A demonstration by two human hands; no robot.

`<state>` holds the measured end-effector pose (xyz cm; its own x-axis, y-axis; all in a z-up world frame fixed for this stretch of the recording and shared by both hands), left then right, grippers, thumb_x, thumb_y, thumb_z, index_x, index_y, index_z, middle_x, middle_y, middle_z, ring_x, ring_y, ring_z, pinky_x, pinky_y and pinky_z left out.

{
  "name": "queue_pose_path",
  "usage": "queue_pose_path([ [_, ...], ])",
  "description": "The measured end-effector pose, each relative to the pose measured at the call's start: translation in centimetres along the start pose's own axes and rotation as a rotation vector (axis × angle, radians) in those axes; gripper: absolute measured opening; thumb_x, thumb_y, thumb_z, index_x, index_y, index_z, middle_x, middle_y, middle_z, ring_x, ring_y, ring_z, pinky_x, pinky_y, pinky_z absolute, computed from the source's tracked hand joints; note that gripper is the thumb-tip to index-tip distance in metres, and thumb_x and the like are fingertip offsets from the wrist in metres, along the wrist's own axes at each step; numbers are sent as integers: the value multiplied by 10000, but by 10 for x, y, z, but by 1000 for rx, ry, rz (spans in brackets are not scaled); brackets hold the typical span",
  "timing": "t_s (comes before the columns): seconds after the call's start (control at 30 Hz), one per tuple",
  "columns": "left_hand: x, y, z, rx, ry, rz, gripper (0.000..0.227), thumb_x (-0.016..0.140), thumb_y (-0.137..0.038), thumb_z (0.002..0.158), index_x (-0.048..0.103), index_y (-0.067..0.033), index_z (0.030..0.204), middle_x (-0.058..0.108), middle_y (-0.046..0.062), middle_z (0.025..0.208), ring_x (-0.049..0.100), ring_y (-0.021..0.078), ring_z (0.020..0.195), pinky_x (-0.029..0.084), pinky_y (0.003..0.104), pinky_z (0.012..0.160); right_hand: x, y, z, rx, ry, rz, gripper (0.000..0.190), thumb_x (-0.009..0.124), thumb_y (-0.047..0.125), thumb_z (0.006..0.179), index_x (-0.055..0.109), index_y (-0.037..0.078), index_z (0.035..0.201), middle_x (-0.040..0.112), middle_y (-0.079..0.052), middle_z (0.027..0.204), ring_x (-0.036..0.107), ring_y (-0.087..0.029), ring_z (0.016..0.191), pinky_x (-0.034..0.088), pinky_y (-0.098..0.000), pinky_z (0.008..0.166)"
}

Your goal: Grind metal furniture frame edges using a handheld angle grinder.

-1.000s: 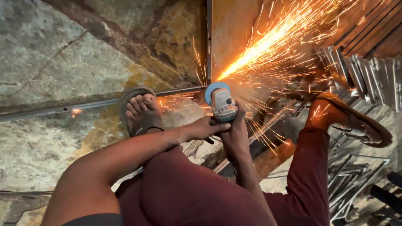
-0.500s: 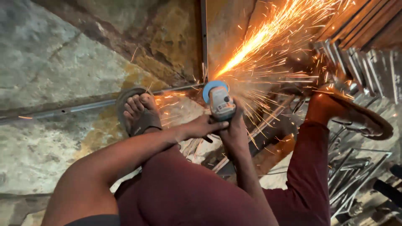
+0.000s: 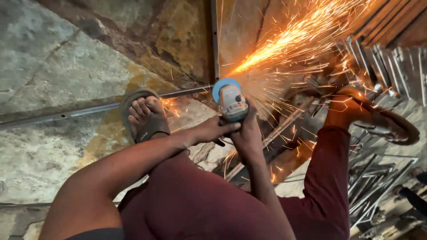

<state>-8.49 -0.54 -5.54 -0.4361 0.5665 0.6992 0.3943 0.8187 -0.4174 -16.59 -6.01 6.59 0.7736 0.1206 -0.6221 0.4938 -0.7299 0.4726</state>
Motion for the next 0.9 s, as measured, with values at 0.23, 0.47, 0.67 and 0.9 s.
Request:
queue_pose_path([
  [0.23, -2, -2, -1, 10, -13, 67, 785, 620, -676, 845, 647, -17, 1271, 744, 133, 1158, 737, 239, 1069, 670, 393, 751, -1, 4, -5, -20, -23, -13, 844, 740, 93, 842, 264, 143, 1538, 653, -227, 1292, 687, -359, 1150, 548, -451, 919],
  [0.47, -6, -7, 10, 31, -46, 59, 743, 654, -630, 841, 632, -39, 1291, 753, 118, 1116, 749, 233, 964, 657, 370, 709, 1, -10, 4, -87, -54, -26, 883, 803, 195, 858, 223, 137, 1520, 672, -215, 1238, 713, -369, 1108, 551, -450, 901],
  [0.67, 0, 17, 20, -53, -29, 79, 722, 650, -614, 892, 662, -6, 1284, 760, 135, 1087, 746, 227, 978, 658, 390, 725, -5, -27, 5, -61, -55, -37, 919, 818, 214, 857, 226, 145, 1557, 625, -253, 1329, 662, -435, 1190, 533, -478, 937],
  [0.9, -5, 8, 11, -34, -68, 21, 695, 652, -566, 878, 591, -60, 1351, 710, 95, 1210, 702, 210, 1064, 657, 412, 778, -7, -16, 5, -217, -55, -45, 894, 741, 99, 857, 237, 146, 1594, 567, -271, 1454, 594, -486, 1295, 522, -501, 991],
])
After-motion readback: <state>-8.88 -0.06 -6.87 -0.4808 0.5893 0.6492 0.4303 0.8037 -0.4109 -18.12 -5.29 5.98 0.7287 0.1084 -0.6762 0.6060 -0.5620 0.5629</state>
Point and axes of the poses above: each hand's wrist, its own z-axis towards the middle knuckle, its own x-axis out of the palm, y = z × x, the point moved 10 cm from there along z, towards the middle knuckle
